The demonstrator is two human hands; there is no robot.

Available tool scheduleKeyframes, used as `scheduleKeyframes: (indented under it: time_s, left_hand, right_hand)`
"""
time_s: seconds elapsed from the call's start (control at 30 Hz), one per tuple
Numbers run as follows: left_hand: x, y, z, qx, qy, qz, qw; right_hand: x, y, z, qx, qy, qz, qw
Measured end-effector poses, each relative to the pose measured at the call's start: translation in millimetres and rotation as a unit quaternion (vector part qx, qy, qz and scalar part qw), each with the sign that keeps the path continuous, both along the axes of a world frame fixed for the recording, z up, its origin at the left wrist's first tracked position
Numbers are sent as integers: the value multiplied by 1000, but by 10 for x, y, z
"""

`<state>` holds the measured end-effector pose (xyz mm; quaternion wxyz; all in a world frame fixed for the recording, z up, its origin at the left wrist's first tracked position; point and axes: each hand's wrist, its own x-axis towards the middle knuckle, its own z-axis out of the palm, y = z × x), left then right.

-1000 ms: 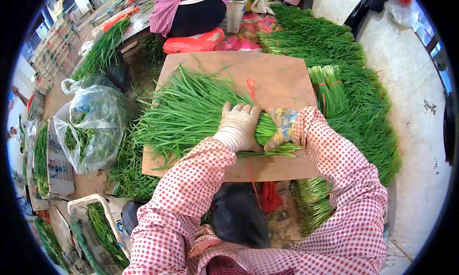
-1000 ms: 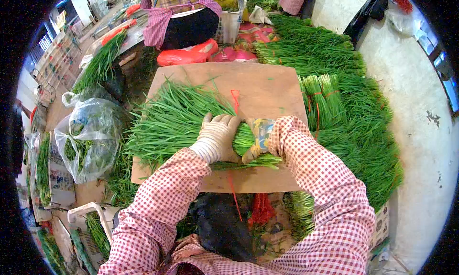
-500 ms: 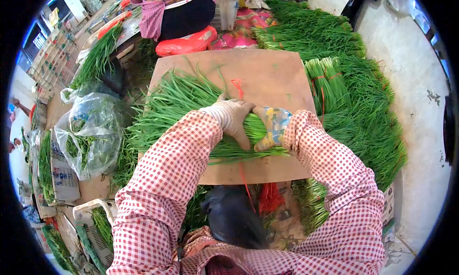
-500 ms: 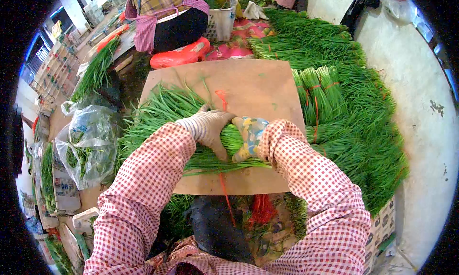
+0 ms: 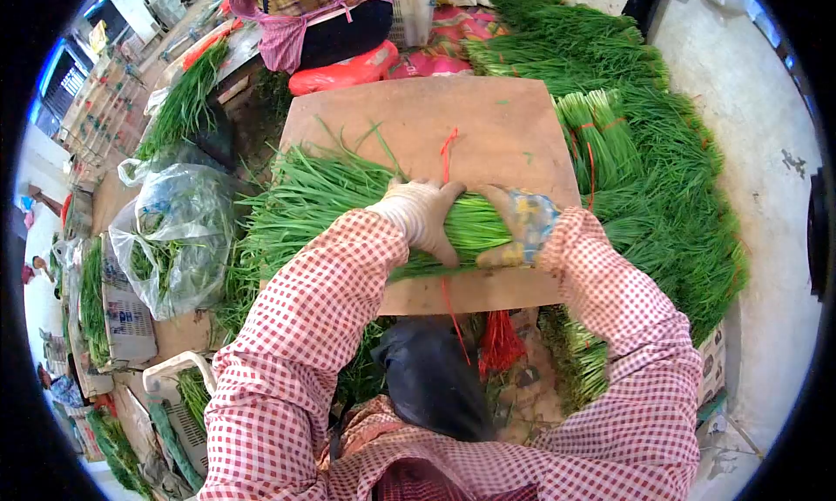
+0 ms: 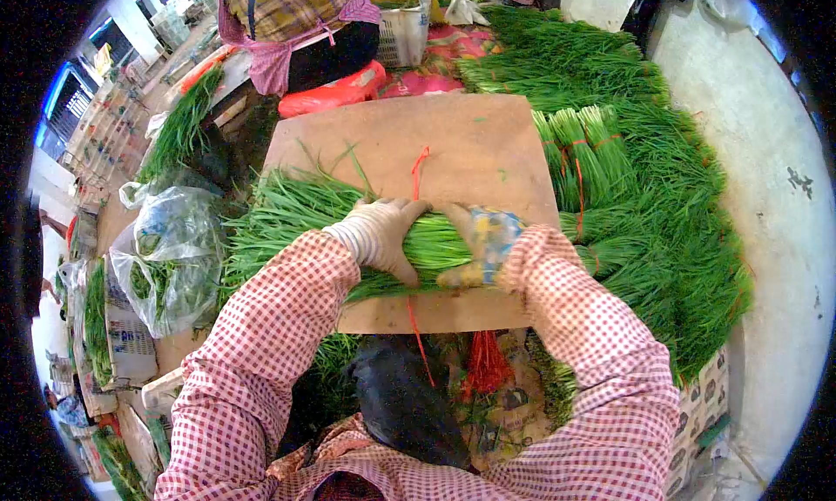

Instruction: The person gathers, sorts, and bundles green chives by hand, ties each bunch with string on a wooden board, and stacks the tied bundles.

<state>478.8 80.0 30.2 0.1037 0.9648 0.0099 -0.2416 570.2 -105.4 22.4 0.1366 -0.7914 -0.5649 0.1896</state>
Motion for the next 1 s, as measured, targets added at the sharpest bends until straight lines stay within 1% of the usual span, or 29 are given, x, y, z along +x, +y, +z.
scheduleKeyframes:
  time_s: [0.07, 0.1, 0.17, 0.27, 0.3, 0.37, 0.4, 0.47, 0.53, 0.57, 0.6, 0.63, 0.67, 0.7, 0.77, 0.8, 0.83, 0.87, 0.9, 0.93, 0.97, 1.0]
  left_hand:
    - [2, -2, -13, -3, -13, 0, 1000]
    - [9, -4, 9, -3, -2, 4, 1000]
    - [20, -4, 27, -4, 6, 8, 1000]
    - [17, -4, 35, -7, 14, 8, 1000]
    - [12, 7, 41, -8, 12, 10, 1000]
    - [8, 26, 33, -24, 12, 4, 1000]
    - [6, 29, 15, -22, 5, 7, 1000]
    - [1, 26, 11, -25, -3, 12, 1000]
    - [-13, 29, 9, -33, -10, 11, 999]
    - [-10, 53, -7, -34, -11, 12, 999]
    - [-16, 62, -35, -41, -19, 10, 999]
    - [-27, 63, -51, -49, -27, 8, 998]
    - [-35, 58, 6, -56, -22, 11, 998]
    - [-42, 56, -17, -59, -20, 9, 998]
    - [-52, 63, -47, -58, -45, 10, 997]
    - [-51, 63, -48, -59, -46, 8, 997]
    - [-51, 65, -47, -58, -48, 9, 997]
    - [-52, 65, -47, -57, -51, 11, 997]
    - [-50, 63, -52, -57, -52, 11, 997]
    - [-48, 63, -58, -53, -50, 10, 997]
    - [-49, 67, -54, -48, -47, 10, 998]
    - [-55, 68, -40, -48, -46, 11, 998]
  right_hand:
    - [178, -248, -73, 31, 117, 26, 992]
    - [369, -372, -141, 30, 115, 25, 993]
    - [965, -530, -302, 4, 204, -90, 975]
    - [1174, -159, 197, -89, 110, -215, 966]
    - [1173, 145, 214, -90, 108, -214, 967]
    - [1184, 618, 182, -127, 184, -283, 933]
    - [1209, 836, 86, -134, 191, -290, 928]
    - [1213, 1148, -225, -131, 170, -244, 946]
    - [1257, 1354, -519, -116, 116, -166, 973]
    - [1230, 1399, -580, -106, 98, -137, 980]
    - [1217, 1407, -629, -96, 106, -127, 982]
    - [1213, 1380, -663, -88, 131, -131, 979]
    - [1132, 1337, -530, -71, 249, -192, 946]
    - [1157, 1283, -577, -75, 250, -195, 945]
    - [1312, 1126, -735, -32, 344, -120, 931]
    - [1463, 1117, -916, -10, 433, -115, 894]
    - [1593, 1155, -1190, -10, 432, -115, 894]
    - [1708, 1204, -1474, 31, 326, -64, 943]
    - [1404, 1176, -1056, 14, 158, -53, 986]
    - [1067, 1153, -593, -13, -14, -51, 999]
    - [1100, 1167, -539, -12, -15, -49, 999]
    - [1167, 1172, -499, -41, -76, 1, 996]
